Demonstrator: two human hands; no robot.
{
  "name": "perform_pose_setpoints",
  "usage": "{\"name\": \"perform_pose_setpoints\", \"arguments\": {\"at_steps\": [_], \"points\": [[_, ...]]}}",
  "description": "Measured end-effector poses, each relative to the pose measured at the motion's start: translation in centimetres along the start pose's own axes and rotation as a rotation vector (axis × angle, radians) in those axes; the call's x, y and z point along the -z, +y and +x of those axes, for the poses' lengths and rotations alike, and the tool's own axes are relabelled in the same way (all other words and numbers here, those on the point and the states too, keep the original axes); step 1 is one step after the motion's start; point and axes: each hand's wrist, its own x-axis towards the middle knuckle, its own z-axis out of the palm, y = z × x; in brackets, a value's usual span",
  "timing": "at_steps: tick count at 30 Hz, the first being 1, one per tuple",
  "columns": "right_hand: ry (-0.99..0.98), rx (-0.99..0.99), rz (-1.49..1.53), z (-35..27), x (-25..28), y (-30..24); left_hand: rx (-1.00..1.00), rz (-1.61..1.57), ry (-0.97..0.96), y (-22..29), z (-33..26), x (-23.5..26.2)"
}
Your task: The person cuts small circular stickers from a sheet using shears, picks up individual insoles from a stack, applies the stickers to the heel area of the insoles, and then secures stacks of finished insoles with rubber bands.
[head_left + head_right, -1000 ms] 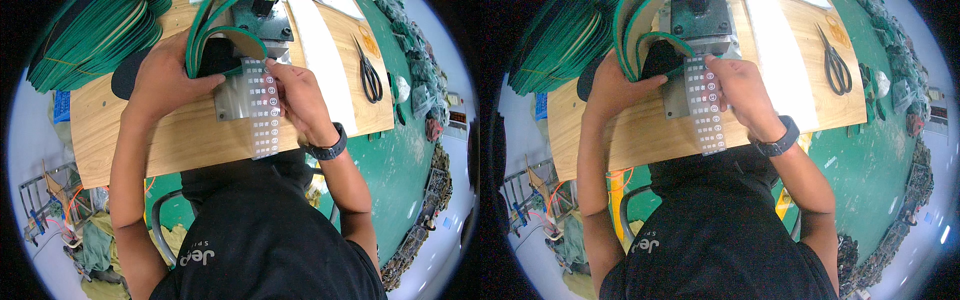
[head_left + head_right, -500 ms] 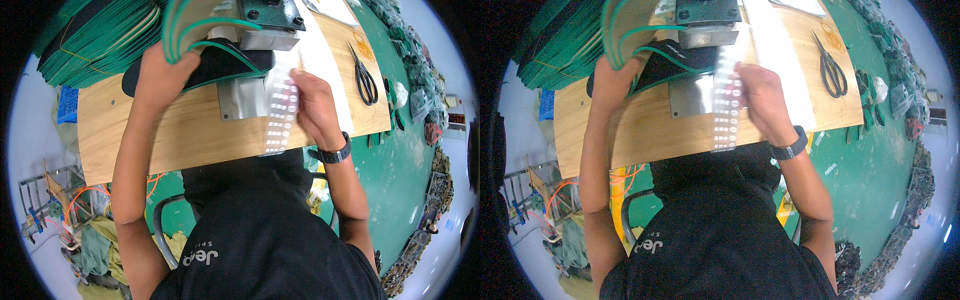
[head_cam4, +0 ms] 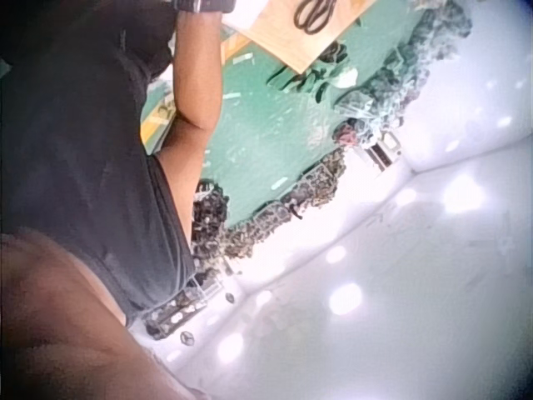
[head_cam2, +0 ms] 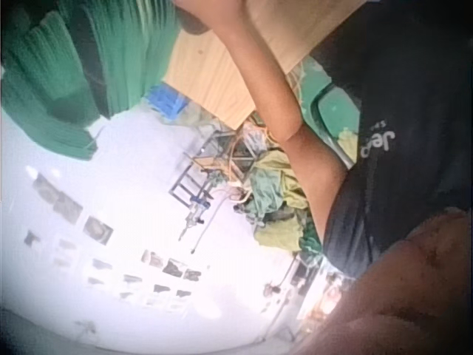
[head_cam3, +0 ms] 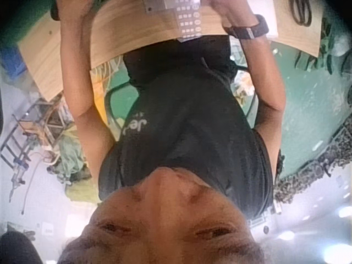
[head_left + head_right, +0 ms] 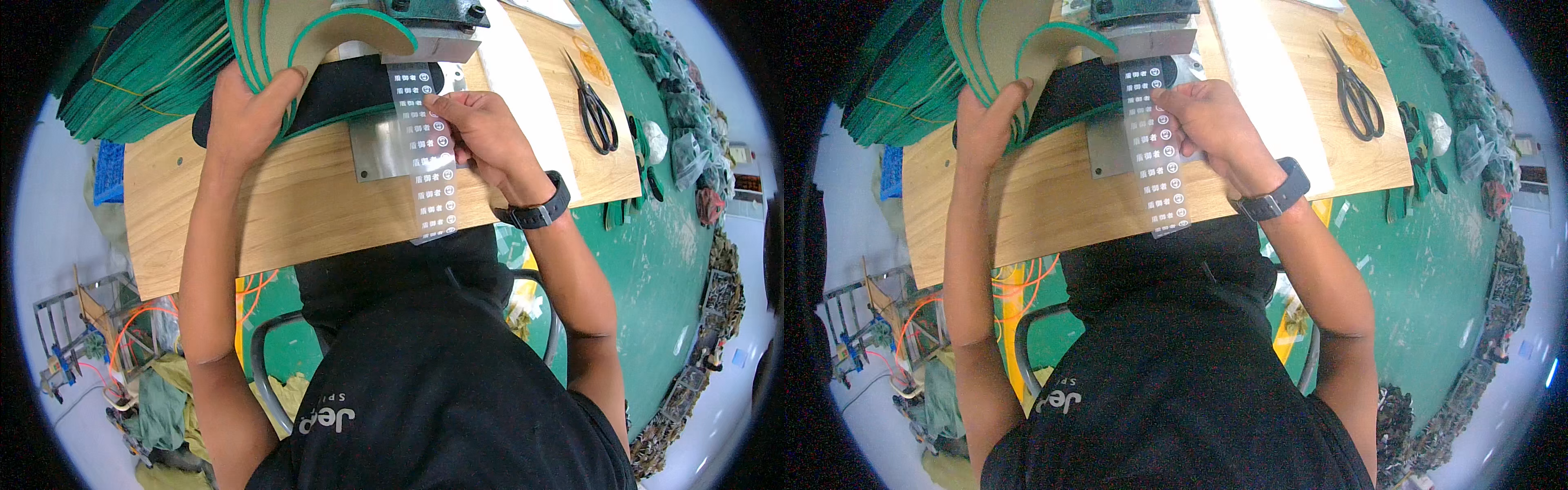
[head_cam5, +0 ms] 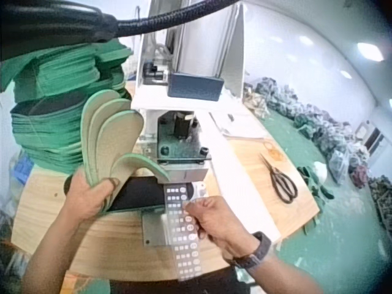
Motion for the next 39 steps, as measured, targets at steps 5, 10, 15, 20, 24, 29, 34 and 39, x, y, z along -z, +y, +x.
{"name": "perform_pose_setpoints", "arguments": {"at_steps": [5, 10, 15, 20, 24, 29, 34, 39], "points": [[-0.013, -0.010, 0.004, 0.1, -0.4, 0.1, 0.032, 0.127, 0.000, 0.4, -0.5, -0.1], [0.016, -0.008, -0.016, -0.2, -0.5, 0.2, -0.048, 0.311, -0.165, -0.1, -0.2, -0.5], [0.018, -0.006, 0.075, -0.5, -0.6, 0.3, -0.223, 0.580, -0.217, 0.6, -0.4, -1.5], [0.021, 0.057, 0.066, -0.5, -0.3, 0.4, -0.269, 0.659, -0.200, 0.0, -0.3, -2.1], [0.104, 0.085, 0.026, -1.1, 0.2, 1.0, -0.212, 0.593, -0.207, 0.9, -0.5, -1.4], [0.233, 0.070, 0.310, -2.3, 1.7, 1.8, -0.017, 0.359, -0.179, 0.5, 0.1, -0.9], [-0.010, 0.044, 0.051, 0.0, -0.4, 0.5, -0.003, -0.030, 0.044, -0.4, 0.2, 0.5], [0.038, -0.010, -0.027, 0.5, -0.8, 0.1, -0.009, -0.030, 0.053, 0.2, 0.1, 0.6]]}}
